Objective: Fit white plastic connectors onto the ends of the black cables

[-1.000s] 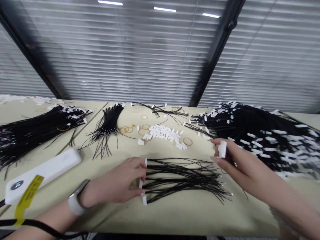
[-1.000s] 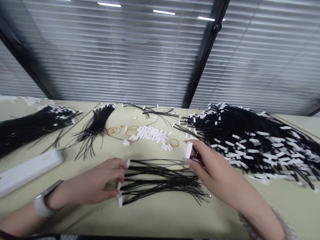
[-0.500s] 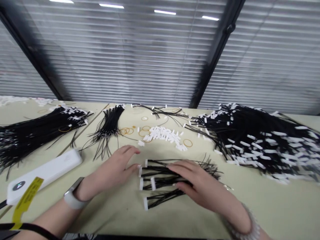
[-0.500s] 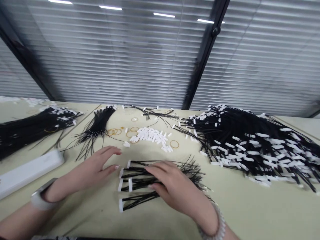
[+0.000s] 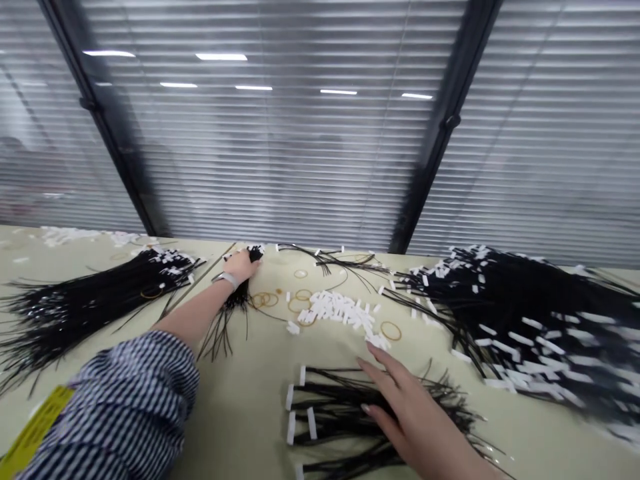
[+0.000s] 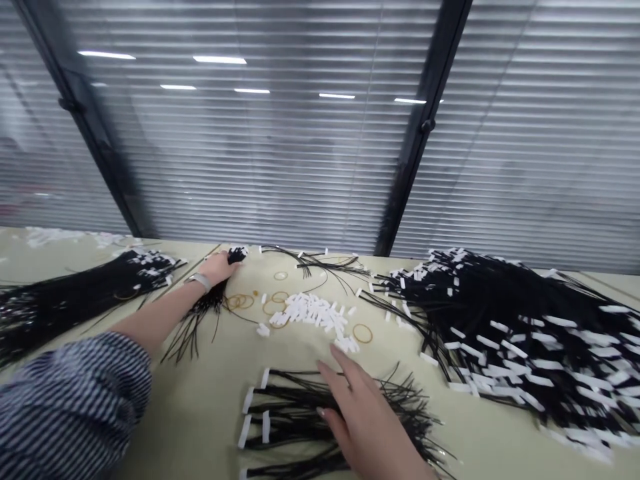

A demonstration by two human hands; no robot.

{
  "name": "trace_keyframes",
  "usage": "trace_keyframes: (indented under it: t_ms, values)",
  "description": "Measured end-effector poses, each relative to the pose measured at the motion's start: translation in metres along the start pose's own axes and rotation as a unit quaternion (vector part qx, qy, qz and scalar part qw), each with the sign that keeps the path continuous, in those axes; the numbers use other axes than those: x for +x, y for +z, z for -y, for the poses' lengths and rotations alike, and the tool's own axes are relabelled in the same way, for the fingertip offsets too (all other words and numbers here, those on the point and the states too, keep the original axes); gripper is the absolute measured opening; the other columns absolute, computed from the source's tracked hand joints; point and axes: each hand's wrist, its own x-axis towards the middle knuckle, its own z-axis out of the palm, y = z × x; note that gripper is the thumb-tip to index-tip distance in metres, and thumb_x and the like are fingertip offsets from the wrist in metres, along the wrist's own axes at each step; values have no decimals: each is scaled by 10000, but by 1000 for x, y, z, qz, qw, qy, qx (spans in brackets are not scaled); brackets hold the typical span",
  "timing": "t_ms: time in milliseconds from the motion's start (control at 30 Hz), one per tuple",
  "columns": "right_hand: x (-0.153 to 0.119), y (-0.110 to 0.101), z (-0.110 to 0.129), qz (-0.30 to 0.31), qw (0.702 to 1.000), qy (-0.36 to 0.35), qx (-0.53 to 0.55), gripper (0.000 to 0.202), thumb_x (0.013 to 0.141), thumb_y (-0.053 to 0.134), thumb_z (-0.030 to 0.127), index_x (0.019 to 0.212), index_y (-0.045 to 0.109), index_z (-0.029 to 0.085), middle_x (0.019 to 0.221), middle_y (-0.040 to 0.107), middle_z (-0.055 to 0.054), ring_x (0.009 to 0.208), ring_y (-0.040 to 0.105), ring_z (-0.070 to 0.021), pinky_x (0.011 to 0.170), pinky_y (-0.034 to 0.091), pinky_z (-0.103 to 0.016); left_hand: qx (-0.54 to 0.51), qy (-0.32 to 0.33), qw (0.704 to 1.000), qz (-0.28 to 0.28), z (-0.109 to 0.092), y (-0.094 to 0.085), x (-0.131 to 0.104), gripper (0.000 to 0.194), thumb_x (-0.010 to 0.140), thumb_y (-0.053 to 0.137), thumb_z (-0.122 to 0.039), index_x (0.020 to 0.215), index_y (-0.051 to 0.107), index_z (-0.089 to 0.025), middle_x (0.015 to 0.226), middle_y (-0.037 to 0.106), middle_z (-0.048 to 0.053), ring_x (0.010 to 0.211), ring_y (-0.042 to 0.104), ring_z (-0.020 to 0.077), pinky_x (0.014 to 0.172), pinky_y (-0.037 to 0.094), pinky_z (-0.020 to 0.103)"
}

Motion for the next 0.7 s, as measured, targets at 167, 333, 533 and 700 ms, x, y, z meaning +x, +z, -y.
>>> trace_keyframes:
  t_ms: [167,333,533,700]
  values:
    - [2,3,-2,10,1000,2,-8,476,845,427,257,1318,381,256,1404,319,-79,1249,371,-231,981,407,-386,-58,-55,997,6,4,8,17,303,840,536,-291,1097,534,-130,1110,555,94,968,559,212,815,468,417]
    - [4,1,-7,-4,1000,7,-13,464,838,444,267,1300,409,248,1393,338,-89,1244,377,-245,971,413,-404,-169,-71,983,4,19,0,24,271,836,545,-279,1065,549,-134,1058,575,78,924,577,198,772,488,379]
    - [3,3,-11,-47,999,5,-5,455,836,450,249,1290,418,241,1394,330,-92,1244,378,-245,975,415,-406,-368,-86,925,-34,30,-24,20,255,860,504,-297,1039,548,-120,969,592,57,789,594,156,665,514,320]
    - [2,5,-11,-37,999,7,-20,436,856,421,269,1290,416,225,1392,329,-102,1245,376,-240,981,404,-417,-549,-69,832,-40,24,-52,7,253,878,475,-298,1054,528,-123,893,597,44,665,585,111,557,507,254]
